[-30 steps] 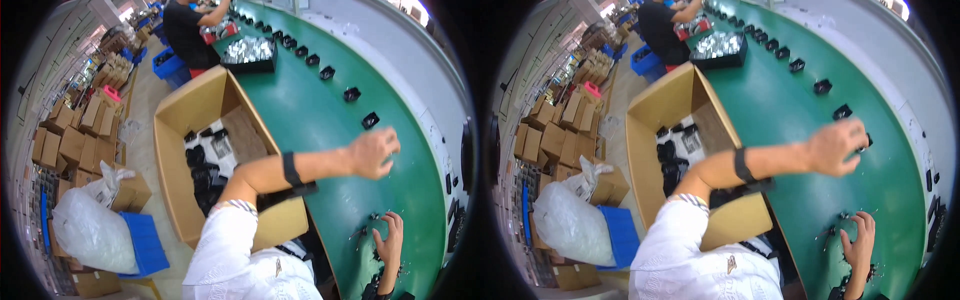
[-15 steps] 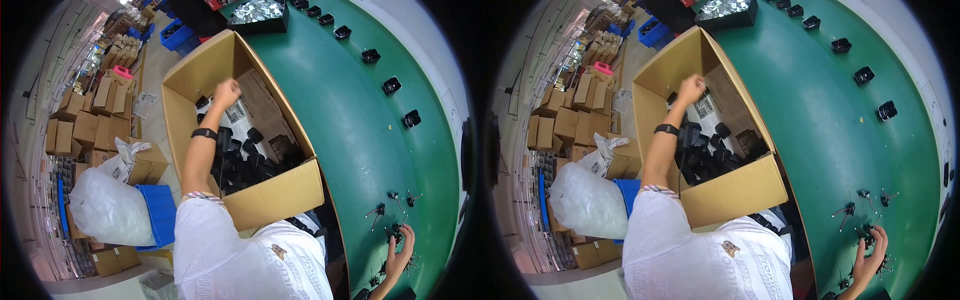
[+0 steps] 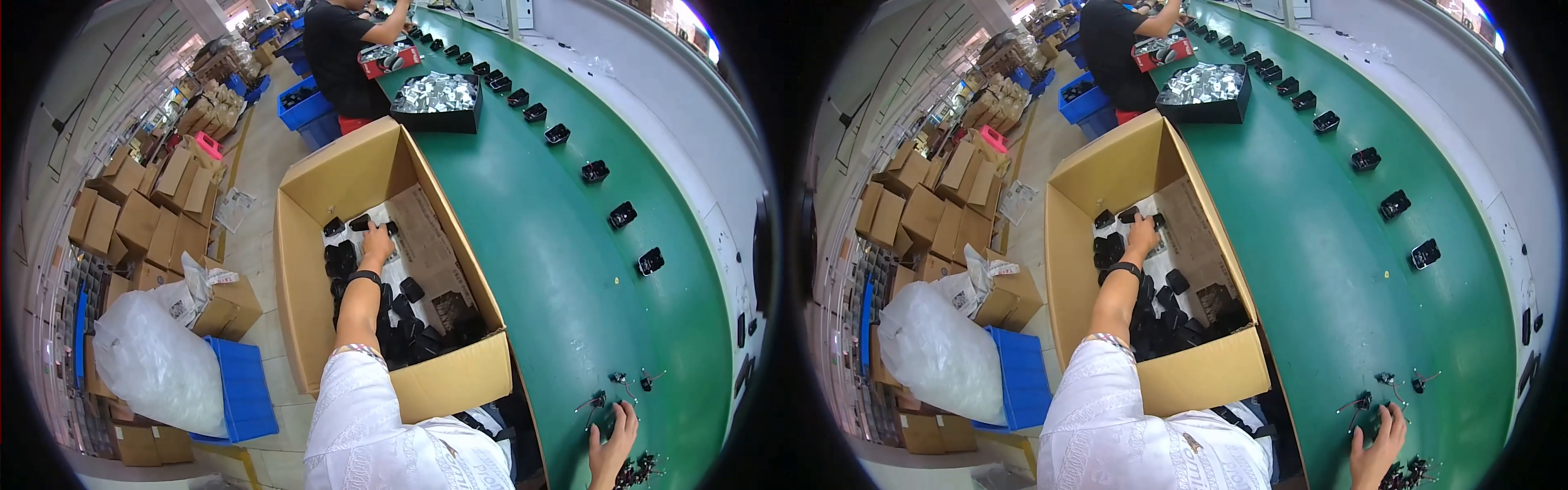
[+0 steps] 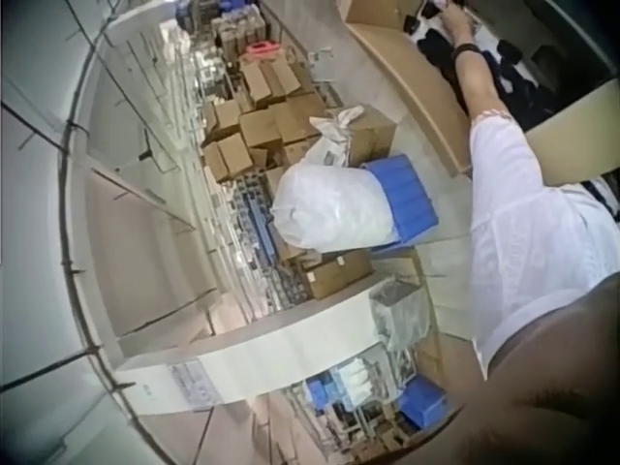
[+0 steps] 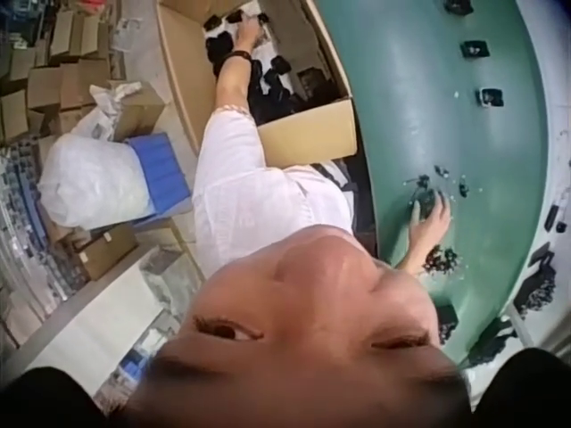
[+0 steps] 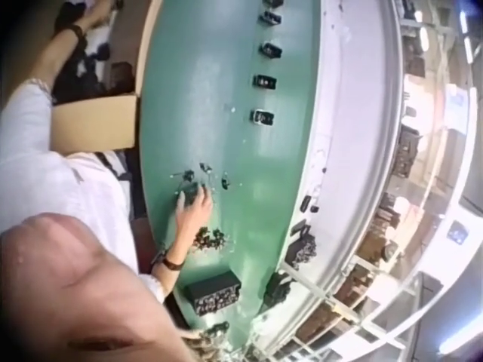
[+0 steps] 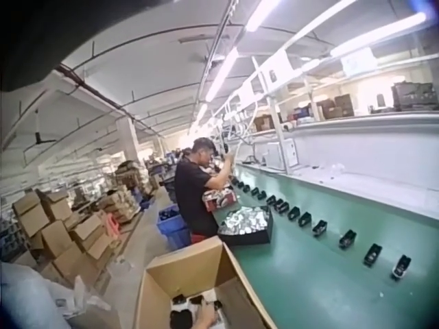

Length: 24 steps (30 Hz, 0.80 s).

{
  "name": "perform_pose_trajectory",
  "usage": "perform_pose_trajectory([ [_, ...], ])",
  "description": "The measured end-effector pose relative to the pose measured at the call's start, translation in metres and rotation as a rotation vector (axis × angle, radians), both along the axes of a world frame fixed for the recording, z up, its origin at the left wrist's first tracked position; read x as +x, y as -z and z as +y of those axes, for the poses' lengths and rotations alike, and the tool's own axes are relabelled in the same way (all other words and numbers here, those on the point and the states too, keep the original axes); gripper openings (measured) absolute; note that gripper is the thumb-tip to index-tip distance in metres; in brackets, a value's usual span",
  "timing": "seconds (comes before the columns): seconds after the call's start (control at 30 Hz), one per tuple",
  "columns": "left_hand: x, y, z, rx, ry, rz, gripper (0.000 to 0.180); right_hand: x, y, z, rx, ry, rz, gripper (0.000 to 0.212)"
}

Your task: The person picks up a plastic housing from a box, inserts a circuit board with wires into it, and presses the components together. They then place the assembled unit onto a green conveyor belt and repeat the process.

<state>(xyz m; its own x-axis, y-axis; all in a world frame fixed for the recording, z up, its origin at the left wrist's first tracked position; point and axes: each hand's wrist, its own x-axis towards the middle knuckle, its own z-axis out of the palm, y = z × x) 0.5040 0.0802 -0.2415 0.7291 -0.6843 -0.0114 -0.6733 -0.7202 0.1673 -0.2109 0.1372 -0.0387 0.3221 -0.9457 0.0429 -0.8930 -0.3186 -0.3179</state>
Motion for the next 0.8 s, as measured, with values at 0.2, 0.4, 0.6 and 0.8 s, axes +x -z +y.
perform_pose_trajectory([
  [0.2,0.012,0.004,0.006,-0.029,0.142,0.024,0.036,-0.001,0.002,-0.003,-0.038,-0.003,-0.018,0.054],
  [0.4,0.004,-0.053,-0.012,-0.372,-0.032,0.06,0.04,-0.018,-0.003,0.0,-0.059,-0.001,-0.059,0.053],
  [0.6,-0.008,-0.15,-0.046,-0.875,0.043,0.01,0.053,-0.028,0.006,0.005,-0.092,0.092,-0.073,0.05],
  [0.8,-0.095,-0.219,-0.097,-1.063,0.454,0.206,0.057,-0.031,0.011,0.003,-0.075,0.175,-0.083,0.042],
])
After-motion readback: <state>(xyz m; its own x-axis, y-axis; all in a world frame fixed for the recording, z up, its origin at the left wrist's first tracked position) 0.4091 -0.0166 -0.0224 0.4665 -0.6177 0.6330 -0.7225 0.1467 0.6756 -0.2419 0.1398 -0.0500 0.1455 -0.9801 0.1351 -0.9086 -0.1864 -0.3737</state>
